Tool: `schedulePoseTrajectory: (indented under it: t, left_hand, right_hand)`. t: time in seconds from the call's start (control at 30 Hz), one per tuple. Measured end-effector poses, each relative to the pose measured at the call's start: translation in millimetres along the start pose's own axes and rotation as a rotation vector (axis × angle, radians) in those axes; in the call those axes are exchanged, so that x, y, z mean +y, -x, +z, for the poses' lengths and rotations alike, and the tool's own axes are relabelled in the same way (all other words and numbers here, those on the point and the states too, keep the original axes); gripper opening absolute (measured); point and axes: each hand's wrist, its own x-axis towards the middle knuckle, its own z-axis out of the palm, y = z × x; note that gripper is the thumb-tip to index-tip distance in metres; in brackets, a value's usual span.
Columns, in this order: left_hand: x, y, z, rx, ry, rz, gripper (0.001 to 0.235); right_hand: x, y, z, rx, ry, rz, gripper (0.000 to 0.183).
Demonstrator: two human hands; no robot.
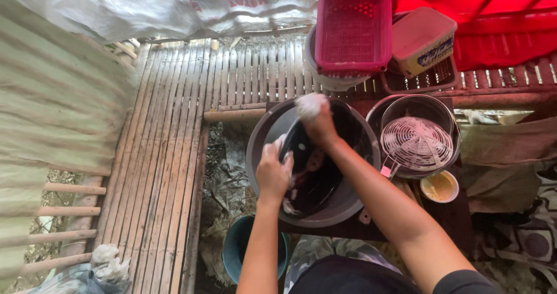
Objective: The person washes a metal strainer and a black pot in a large basin of soapy water. They use a sponge and a pink scrubber to clean the items, scrubbing the strainer thoroughly before moving on to the pot.
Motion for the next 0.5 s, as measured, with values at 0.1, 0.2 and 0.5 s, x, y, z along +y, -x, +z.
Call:
schedulePoseTrajectory:
  t: [0.1,0.2,0.5]
  left_hand:
    - [0.1,-12.4,-1.3,0.024,-0.044,0.004,0.037]
    - [-1.9,-5.2,-6.7,0.093,-0.028,-0.079,0.03]
    - [-33.3,29.6,11.4,0.266,-0.225,0.011,0.044]
  right_hand:
    - [12.0,11.0,4.1,-0.006,0.023,-0.121,0.011]
    - [57.1,33.3,-24.1,0.144,0.552,-0.016,0.018]
    - [105.9,221.9,-51.7,-0.789,1.169,0.414,0.024]
